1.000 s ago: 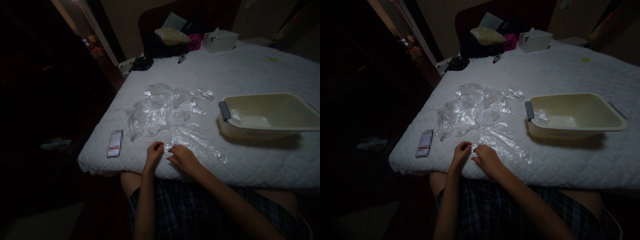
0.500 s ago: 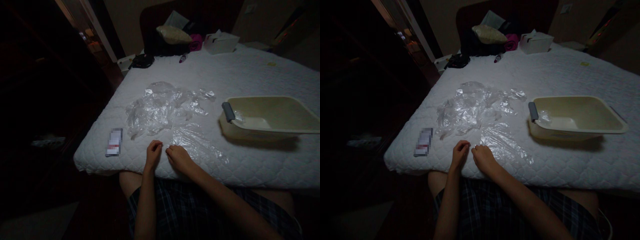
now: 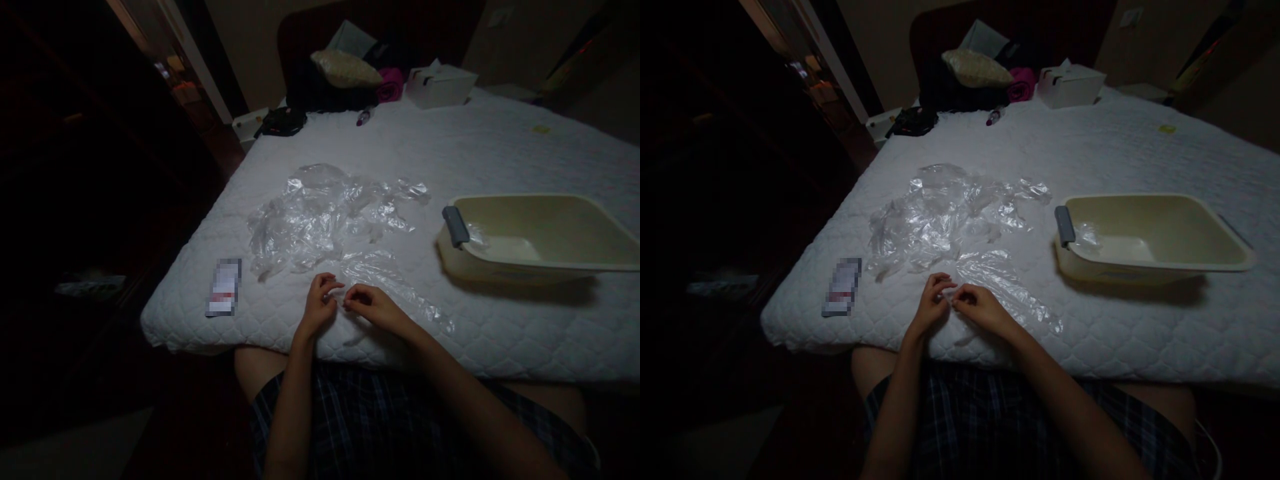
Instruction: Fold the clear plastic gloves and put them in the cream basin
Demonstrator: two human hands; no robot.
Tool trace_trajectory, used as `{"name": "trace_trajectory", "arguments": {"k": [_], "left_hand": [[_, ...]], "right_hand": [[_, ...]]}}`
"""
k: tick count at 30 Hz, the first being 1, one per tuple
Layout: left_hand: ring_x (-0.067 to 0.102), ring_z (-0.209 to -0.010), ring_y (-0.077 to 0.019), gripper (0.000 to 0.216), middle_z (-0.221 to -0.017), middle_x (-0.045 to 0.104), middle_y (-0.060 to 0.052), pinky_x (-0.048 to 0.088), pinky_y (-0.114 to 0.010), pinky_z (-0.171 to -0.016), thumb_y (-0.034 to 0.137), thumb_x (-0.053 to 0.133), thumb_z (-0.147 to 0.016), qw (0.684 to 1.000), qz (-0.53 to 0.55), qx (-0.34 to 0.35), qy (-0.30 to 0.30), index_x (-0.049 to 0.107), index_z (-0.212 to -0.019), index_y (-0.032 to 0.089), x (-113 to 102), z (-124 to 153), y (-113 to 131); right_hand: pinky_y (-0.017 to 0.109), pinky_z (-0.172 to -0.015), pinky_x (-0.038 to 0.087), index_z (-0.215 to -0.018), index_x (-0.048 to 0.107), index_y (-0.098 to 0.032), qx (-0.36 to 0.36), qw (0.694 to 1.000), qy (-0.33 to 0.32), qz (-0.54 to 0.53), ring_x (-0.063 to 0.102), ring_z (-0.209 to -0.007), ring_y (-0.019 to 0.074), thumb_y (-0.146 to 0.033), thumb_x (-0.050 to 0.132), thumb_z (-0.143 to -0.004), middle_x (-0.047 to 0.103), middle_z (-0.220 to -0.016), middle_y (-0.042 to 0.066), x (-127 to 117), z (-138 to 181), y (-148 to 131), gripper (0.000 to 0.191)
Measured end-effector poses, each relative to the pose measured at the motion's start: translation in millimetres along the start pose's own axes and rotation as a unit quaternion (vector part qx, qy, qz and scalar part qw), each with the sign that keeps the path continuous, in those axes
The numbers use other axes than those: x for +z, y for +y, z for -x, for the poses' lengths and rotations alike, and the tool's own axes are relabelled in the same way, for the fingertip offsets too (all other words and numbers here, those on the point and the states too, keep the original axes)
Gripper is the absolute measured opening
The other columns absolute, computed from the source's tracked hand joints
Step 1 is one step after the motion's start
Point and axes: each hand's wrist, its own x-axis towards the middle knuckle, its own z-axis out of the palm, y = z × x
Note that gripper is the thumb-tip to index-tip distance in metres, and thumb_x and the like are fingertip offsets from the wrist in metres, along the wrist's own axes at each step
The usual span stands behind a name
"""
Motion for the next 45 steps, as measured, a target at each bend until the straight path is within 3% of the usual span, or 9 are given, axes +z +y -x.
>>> {"name": "trace_trajectory", "arguments": {"k": [4,10,15,24,29,35,40,45], "left_hand": [[0.047,-0.106,-0.0191,0.034,-0.105,0.05,-0.005,0.044,-0.032,-0.085,0.002,0.045,-0.062,1.0,-0.009,-0.012,-0.007,0.063,-0.084,0.021,-1,-1,1],[0.05,-0.1,-0.0191,0.017,-0.102,0.052,-0.006,0.046,-0.029,-0.075,0.01,0.051,-0.069,1.0,-0.015,-0.024,-0.001,0.061,-0.079,0.019,-1,-4,-1],[0.052,-0.094,-0.0167,0.009,-0.097,0.054,-0.006,0.045,-0.027,-0.076,0.019,0.051,-0.076,0.998,-0.031,-0.03,0.034,0.06,-0.074,0.018,3,-5,0],[0.052,-0.079,-0.013,0.006,-0.084,0.053,-0.002,0.043,-0.023,-0.067,0.017,0.05,-0.076,0.995,-0.063,-0.026,0.075,0.055,-0.078,0.018,9,-5,7],[0.052,-0.079,-0.0134,0.006,-0.084,0.053,-0.002,0.044,-0.024,-0.068,0.016,0.052,-0.075,0.993,-0.082,-0.005,0.081,0.055,-0.08,0.018,10,-4,7],[0.052,-0.088,-0.015,0.005,-0.092,0.054,-0.004,0.046,-0.026,-0.071,0.017,0.054,-0.076,0.992,-0.086,0.013,0.088,0.058,-0.077,0.018,12,-2,2],[0.052,-0.092,-0.017,0.007,-0.093,0.055,-0.005,0.046,-0.031,-0.078,0.02,0.054,-0.078,0.988,-0.128,0.026,0.082,0.061,-0.079,0.019,12,-1,0],[0.052,-0.091,-0.0171,0.009,-0.093,0.056,-0.005,0.047,-0.032,-0.079,0.021,0.054,-0.079,0.986,-0.139,0.032,0.084,0.062,-0.081,0.019,12,0,0]], "right_hand": [[0.027,-0.066,0.046,-0.074,0.057,-0.016,0.027,0.999,0.018,-0.012,0.058,-0.068,0.0138,-0.034,0.057,-0.071,0.059,-0.071,0.001,-7,0,1,0.017],[0.028,-0.062,0.047,-0.075,0.055,-0.018,0.059,0.993,0.106,0.008,0.06,-0.065,0.0155,-0.035,0.056,-0.07,0.06,-0.068,0.001,-16,-1,5,0.019],[0.028,-0.061,0.044,-0.076,0.06,-0.016,0.019,0.98,0.162,0.116,0.057,-0.064,0.0158,-0.032,0.053,-0.071,0.062,-0.068,0.003,-20,-4,15,0.018],[0.025,-0.061,0.041,-0.094,0.057,-0.017,-0.004,0.945,0.203,0.258,0.055,-0.064,0.0145,-0.026,0.046,-0.078,0.059,-0.071,0.002,-24,0,21,0.022],[0.026,-0.07,0.039,-0.087,0.057,-0.017,-0.037,0.896,0.176,0.406,0.054,-0.076,0.0159,-0.021,0.041,-0.082,0.058,-0.085,0.005,-23,3,16,0.017],[0.024,-0.069,0.038,-0.089,0.058,-0.018,-0.01,0.861,0.123,0.493,0.055,-0.08,0.0156,-0.022,0.041,-0.086,0.056,-0.091,0.006,-23,4,17,0.018],[0.023,-0.068,0.038,-0.089,0.059,-0.018,0.01,0.854,0.101,0.511,0.056,-0.079,0.0158,-0.023,0.041,-0.087,0.057,-0.091,0.007,-24,3,16,0.02],[0.024,-0.071,0.039,-0.087,0.06,-0.018,-0.012,0.866,0.104,0.489,0.056,-0.08,0.0161,-0.023,0.042,-0.087,0.058,-0.089,0.007,-26,5,16,0.019]]}}
